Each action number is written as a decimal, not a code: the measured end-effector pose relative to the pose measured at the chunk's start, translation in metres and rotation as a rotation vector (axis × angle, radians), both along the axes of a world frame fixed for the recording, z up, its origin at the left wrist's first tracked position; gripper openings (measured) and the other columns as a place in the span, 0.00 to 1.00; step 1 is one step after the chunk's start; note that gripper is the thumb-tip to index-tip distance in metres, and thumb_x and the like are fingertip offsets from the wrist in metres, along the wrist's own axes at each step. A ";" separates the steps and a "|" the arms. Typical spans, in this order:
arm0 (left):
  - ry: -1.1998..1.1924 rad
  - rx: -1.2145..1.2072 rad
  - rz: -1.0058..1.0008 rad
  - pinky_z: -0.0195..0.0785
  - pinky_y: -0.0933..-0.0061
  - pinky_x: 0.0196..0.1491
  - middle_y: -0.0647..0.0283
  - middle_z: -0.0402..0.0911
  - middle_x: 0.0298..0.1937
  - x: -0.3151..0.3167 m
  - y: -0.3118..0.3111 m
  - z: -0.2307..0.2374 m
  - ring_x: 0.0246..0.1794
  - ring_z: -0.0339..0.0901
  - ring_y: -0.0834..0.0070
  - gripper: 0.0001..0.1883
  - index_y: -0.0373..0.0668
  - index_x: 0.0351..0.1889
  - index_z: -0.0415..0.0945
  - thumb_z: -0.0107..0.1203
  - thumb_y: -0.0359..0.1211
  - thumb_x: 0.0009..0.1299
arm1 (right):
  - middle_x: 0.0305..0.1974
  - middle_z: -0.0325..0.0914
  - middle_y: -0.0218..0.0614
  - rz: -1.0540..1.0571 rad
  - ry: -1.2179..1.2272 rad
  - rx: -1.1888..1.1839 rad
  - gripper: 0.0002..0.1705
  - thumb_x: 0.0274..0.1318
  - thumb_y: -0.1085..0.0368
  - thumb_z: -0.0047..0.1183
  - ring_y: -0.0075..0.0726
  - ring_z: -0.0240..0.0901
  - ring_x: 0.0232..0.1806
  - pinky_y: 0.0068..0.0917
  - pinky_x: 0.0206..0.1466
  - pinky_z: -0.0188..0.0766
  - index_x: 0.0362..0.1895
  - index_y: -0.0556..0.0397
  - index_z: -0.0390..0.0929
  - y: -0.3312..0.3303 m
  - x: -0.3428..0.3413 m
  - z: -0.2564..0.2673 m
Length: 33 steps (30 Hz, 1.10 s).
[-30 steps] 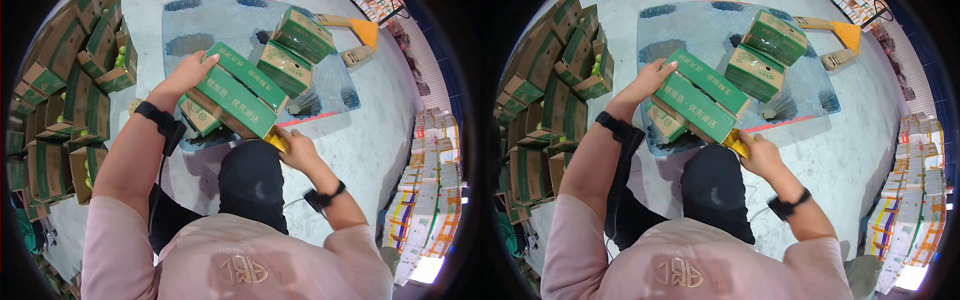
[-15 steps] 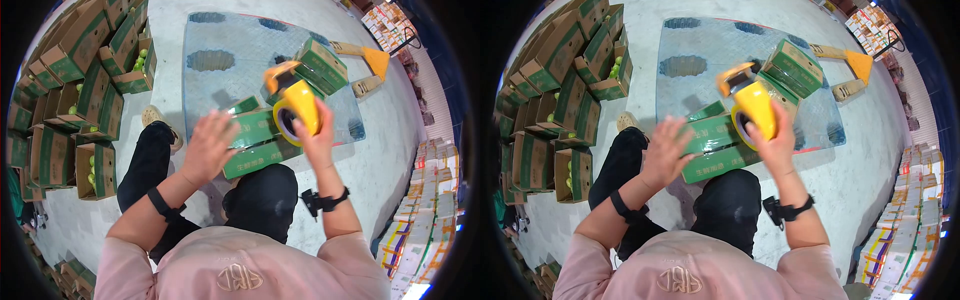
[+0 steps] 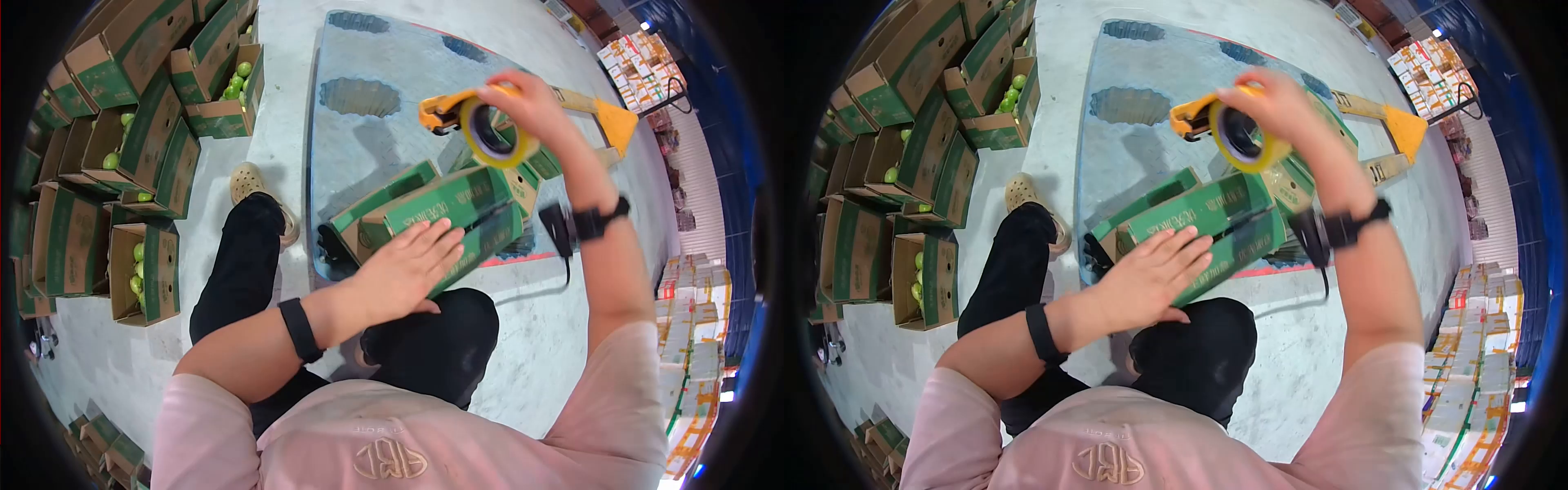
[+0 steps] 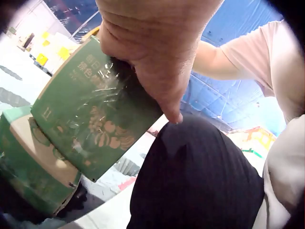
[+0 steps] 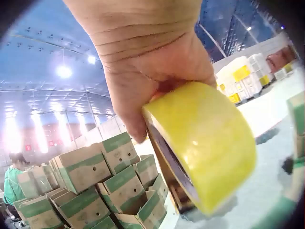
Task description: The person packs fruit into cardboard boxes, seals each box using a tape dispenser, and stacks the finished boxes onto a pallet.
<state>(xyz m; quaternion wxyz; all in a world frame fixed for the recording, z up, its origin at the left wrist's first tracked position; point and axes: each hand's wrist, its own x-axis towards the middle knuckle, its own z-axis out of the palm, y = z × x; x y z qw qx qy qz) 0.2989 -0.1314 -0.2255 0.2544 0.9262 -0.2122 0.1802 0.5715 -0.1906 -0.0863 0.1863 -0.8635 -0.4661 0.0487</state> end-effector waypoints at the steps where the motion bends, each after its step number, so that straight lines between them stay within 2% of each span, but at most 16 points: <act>1: 0.011 0.012 -0.008 0.48 0.56 0.70 0.53 0.59 0.70 0.000 0.001 0.002 0.72 0.54 0.56 0.47 0.37 0.64 0.63 0.67 0.51 0.48 | 0.32 0.79 0.36 0.012 0.015 -0.157 0.25 0.50 0.46 0.61 0.28 0.75 0.36 0.27 0.41 0.71 0.39 0.56 0.80 0.035 0.009 0.005; 2: 0.051 0.087 0.000 0.47 0.57 0.71 0.54 0.58 0.70 -0.001 0.003 0.003 0.72 0.54 0.58 0.47 0.36 0.65 0.62 0.65 0.52 0.49 | 0.32 0.80 0.39 0.023 0.032 -0.314 0.26 0.47 0.44 0.62 0.32 0.76 0.35 0.30 0.40 0.71 0.37 0.54 0.81 0.065 0.014 0.007; 4: 0.051 0.187 0.007 0.46 0.58 0.71 0.54 0.57 0.71 -0.002 0.001 -0.001 0.72 0.53 0.58 0.48 0.37 0.66 0.61 0.64 0.54 0.50 | 0.33 0.81 0.40 0.204 0.247 -0.270 0.30 0.48 0.41 0.59 0.35 0.77 0.37 0.32 0.43 0.71 0.38 0.57 0.82 0.100 0.026 -0.014; 7: 0.036 0.293 0.037 0.44 0.59 0.72 0.56 0.56 0.72 -0.004 -0.005 -0.002 0.72 0.52 0.60 0.50 0.38 0.68 0.60 0.62 0.56 0.50 | 0.37 0.82 0.44 0.032 0.000 -0.686 0.32 0.48 0.41 0.57 0.44 0.78 0.39 0.38 0.45 0.72 0.41 0.60 0.82 0.148 -0.010 -0.040; 11: 0.067 0.172 0.036 0.47 0.60 0.70 0.56 0.58 0.71 -0.002 0.002 -0.003 0.71 0.54 0.60 0.49 0.38 0.66 0.62 0.65 0.54 0.48 | 0.38 0.81 0.45 0.132 0.057 -0.969 0.32 0.49 0.41 0.55 0.44 0.76 0.40 0.38 0.46 0.71 0.42 0.59 0.81 0.114 -0.040 -0.031; 15: 0.002 0.055 0.049 0.49 0.56 0.70 0.53 0.63 0.68 0.015 0.009 0.001 0.70 0.57 0.58 0.46 0.37 0.64 0.64 0.66 0.51 0.50 | 0.32 0.81 0.34 0.190 0.183 -0.634 0.24 0.59 0.49 0.53 0.23 0.73 0.34 0.25 0.39 0.72 0.41 0.59 0.81 0.014 -0.049 0.074; 17: -0.036 -0.011 0.075 0.47 0.54 0.71 0.51 0.61 0.69 0.026 0.020 -0.003 0.72 0.54 0.55 0.46 0.37 0.65 0.62 0.66 0.52 0.52 | 0.33 0.81 0.34 0.063 0.127 -0.613 0.25 0.58 0.49 0.56 0.23 0.75 0.36 0.26 0.41 0.72 0.46 0.58 0.79 -0.052 -0.097 0.107; 18: -0.021 -0.014 0.064 0.46 0.53 0.71 0.51 0.60 0.70 0.031 0.026 -0.002 0.72 0.53 0.55 0.46 0.37 0.65 0.62 0.65 0.52 0.53 | 0.32 0.82 0.42 -0.040 0.265 -0.502 0.20 0.55 0.51 0.56 0.31 0.79 0.36 0.30 0.42 0.74 0.40 0.56 0.82 -0.087 -0.121 0.100; 19: -0.013 -0.014 0.053 0.46 0.52 0.71 0.50 0.59 0.70 0.038 0.033 0.001 0.73 0.52 0.54 0.46 0.37 0.66 0.61 0.65 0.52 0.53 | 0.36 0.82 0.46 0.031 0.201 -0.478 0.22 0.53 0.50 0.57 0.39 0.80 0.42 0.35 0.45 0.74 0.42 0.56 0.81 -0.121 -0.125 0.078; 20: -0.003 -0.010 0.036 0.45 0.51 0.71 0.50 0.58 0.70 0.041 0.034 0.004 0.73 0.51 0.53 0.46 0.37 0.66 0.61 0.65 0.52 0.54 | 0.38 0.82 0.47 -0.070 0.143 -0.495 0.25 0.51 0.48 0.58 0.47 0.80 0.43 0.38 0.47 0.73 0.44 0.56 0.81 -0.148 -0.134 0.044; 22: 0.018 0.034 0.013 0.45 0.51 0.71 0.50 0.58 0.71 0.041 0.027 0.008 0.73 0.51 0.53 0.46 0.37 0.66 0.60 0.65 0.52 0.54 | 0.40 0.80 0.52 -0.154 0.097 -0.204 0.25 0.49 0.48 0.59 0.57 0.77 0.43 0.41 0.47 0.73 0.45 0.53 0.80 -0.162 -0.152 -0.037; 24: 0.016 0.035 0.026 0.43 0.51 0.72 0.52 0.57 0.71 0.034 0.029 0.005 0.73 0.50 0.54 0.46 0.38 0.67 0.60 0.66 0.51 0.54 | 0.39 0.77 0.55 -0.148 0.013 -0.359 0.24 0.49 0.49 0.58 0.59 0.75 0.43 0.43 0.48 0.72 0.46 0.51 0.79 -0.159 -0.155 -0.084; 27: 0.006 0.043 0.042 0.42 0.51 0.72 0.53 0.57 0.71 0.029 0.031 0.008 0.73 0.50 0.53 0.46 0.39 0.67 0.59 0.66 0.50 0.54 | 0.36 0.79 0.50 -0.243 -0.008 -0.228 0.24 0.53 0.49 0.56 0.52 0.77 0.41 0.39 0.46 0.73 0.46 0.54 0.79 -0.199 -0.134 -0.111; 29: 0.020 0.058 0.042 0.40 0.50 0.72 0.53 0.57 0.71 0.023 0.027 0.006 0.73 0.49 0.52 0.44 0.40 0.68 0.58 0.65 0.47 0.56 | 0.37 0.80 0.40 -0.656 0.489 0.225 0.24 0.58 0.47 0.53 0.42 0.78 0.41 0.34 0.45 0.74 0.47 0.55 0.79 -0.255 -0.107 -0.112; 31: 0.051 0.074 0.071 0.39 0.50 0.73 0.49 0.56 0.71 0.008 0.016 0.013 0.74 0.48 0.49 0.44 0.40 0.69 0.57 0.64 0.45 0.56 | 0.45 0.80 0.35 -0.389 1.538 0.934 0.27 0.61 0.47 0.49 0.35 0.78 0.44 0.30 0.47 0.75 0.55 0.54 0.74 -0.352 -0.074 -0.117; 33: 0.018 0.009 0.211 0.40 0.52 0.72 0.46 0.54 0.71 -0.010 0.003 0.006 0.74 0.47 0.49 0.45 0.40 0.70 0.54 0.64 0.44 0.57 | 0.56 0.74 0.40 -0.519 1.344 1.439 0.28 0.62 0.51 0.47 0.41 0.71 0.58 0.40 0.60 0.68 0.62 0.49 0.67 -0.308 -0.110 -0.093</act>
